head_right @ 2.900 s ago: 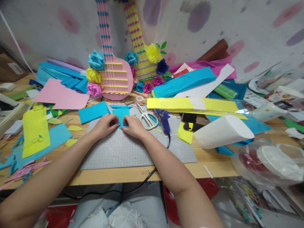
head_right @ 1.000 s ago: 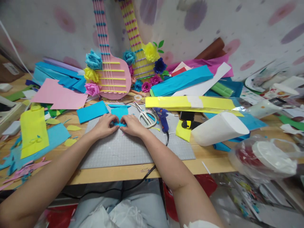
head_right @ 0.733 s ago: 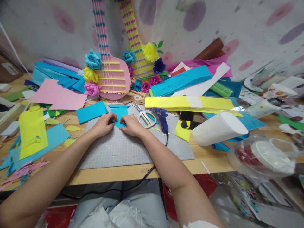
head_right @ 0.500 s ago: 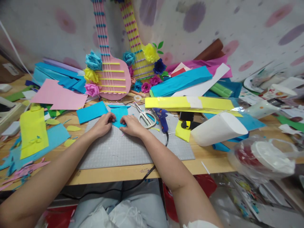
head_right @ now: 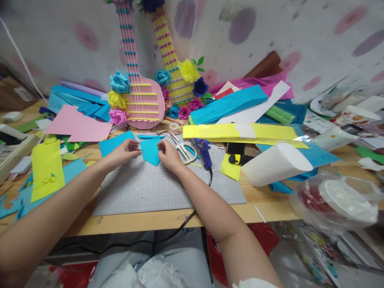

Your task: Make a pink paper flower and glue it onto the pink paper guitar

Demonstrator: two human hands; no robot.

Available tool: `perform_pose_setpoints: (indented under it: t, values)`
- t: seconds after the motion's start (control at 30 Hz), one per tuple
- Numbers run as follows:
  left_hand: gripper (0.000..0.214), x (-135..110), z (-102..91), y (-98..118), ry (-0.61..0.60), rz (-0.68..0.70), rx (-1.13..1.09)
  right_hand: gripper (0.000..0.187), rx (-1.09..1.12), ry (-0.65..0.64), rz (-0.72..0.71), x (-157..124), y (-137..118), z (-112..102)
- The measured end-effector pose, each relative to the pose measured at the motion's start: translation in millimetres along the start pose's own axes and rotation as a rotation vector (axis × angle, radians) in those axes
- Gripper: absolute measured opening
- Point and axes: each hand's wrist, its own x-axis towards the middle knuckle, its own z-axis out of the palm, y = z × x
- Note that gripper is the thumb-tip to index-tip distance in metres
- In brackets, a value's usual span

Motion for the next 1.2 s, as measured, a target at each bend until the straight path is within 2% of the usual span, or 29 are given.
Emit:
perform_pose_setpoints:
  t: [0.1, 0.23, 0.3, 0.4, 0.53, 0.63, 0.77, 0.93, 1.1, 1.2]
  values:
    - [0.048, 1, 5.1, 9, 0.043, -0.103, -0.143, 0.028, -0.060, 0.024, -0.040, -1, 0, -1]
    - [0.056, 4, 11.1, 21, 0.072, -0.158, -0.240, 0.031, -0.102, 0.001, -0.071, -1, 2, -2]
    - [0.063, 5, 13.9, 23, 0.037, -0.157, -0.198, 0.033, -0.081, 0.008, -0.061, -1, 4, -1]
    - [0.068, 7, 18.3, 21, 0.027, -0.113, 0.006, 0.031, 0.006, 0.032, -0.022, 0, 6, 0]
    - [0.060, 5, 24.9, 20, 0.101, 0.042, 0.387, 0.021, 0.260, 0.088, 0.083, 3, 3, 1]
    - [0.058, -2, 30.9, 23, 0.101, 0.101, 0.528, 0.020, 0.564, 0.086, 0.222, 6, -2, -1]
    - [0.074, -8, 36.3, 30, 0.131, 0.008, 0.524, 0.019, 0.880, 0.053, 0.375, 9, -9, -10]
    - [0.091, -5, 35.8, 38, 0.091, -0.146, 0.405, 0.017, 1.138, -0.079, 0.506, 9, -15, -25]
    - [0.079, -2, 33.8, 35, 0.062, -0.126, 0.347, 0.016, 1.174, -0.162, 0.502, 9, -15, -29]
    - [0.065, 0, 33.9, 33, 0.010, -0.125, 0.364, 0.015, 1.019, -0.088, 0.467, 10, -12, -24]
